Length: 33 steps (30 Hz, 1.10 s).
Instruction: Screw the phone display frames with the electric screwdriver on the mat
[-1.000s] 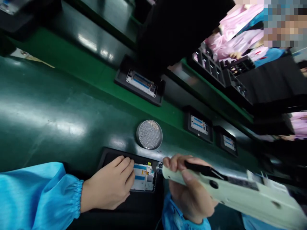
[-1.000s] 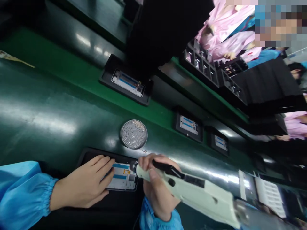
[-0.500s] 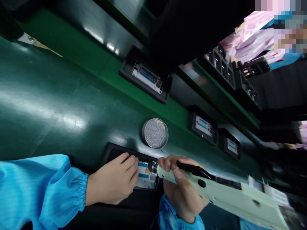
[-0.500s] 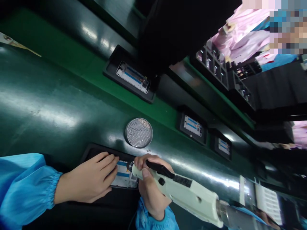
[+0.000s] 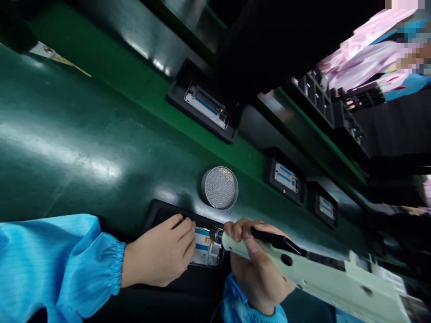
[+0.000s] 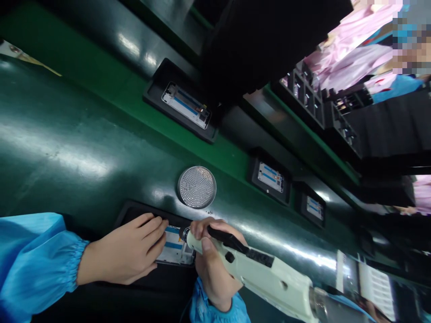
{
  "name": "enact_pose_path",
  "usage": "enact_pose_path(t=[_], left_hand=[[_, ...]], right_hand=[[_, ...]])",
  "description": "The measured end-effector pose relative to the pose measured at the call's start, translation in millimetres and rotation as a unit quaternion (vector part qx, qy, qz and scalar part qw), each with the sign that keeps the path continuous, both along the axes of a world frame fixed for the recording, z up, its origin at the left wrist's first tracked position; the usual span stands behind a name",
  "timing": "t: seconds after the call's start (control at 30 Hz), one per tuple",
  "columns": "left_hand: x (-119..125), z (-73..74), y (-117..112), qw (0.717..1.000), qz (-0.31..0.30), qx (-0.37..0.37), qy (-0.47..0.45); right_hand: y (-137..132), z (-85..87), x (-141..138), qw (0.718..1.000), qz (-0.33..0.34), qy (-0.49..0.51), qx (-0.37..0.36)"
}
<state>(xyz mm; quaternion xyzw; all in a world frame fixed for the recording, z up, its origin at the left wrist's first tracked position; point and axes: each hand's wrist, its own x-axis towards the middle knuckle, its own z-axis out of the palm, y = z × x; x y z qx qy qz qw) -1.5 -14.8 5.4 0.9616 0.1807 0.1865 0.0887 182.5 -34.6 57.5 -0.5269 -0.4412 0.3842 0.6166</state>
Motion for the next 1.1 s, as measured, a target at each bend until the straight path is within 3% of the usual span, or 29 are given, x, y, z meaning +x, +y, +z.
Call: enact_pose_path(t=[0.63, 0.9, 1.0, 1.1], left_hand=[[1, 1.0, 0, 1.0, 0.005, -0.001, -0.005], [-1, -2.1, 2, 1.0, 0.006, -0.017, -0.005], [0, -0.1, 3, 1.0, 0.014, -0.028, 0.006], [0, 11.7, -3, 0.999, 0.026, 0.029, -0.001]], right_hand=[[-5, -2.6, -5, 0.998, 0.04, -0.038, 0.025], [-7, -11.3, -3, 0.997, 0.059, -0.033, 0.026], [0, -4.0, 5, 0.998, 0.051, -0.008, 0.043], [9, 19.2, 22, 0.996, -0.027, 0.027, 0.085]])
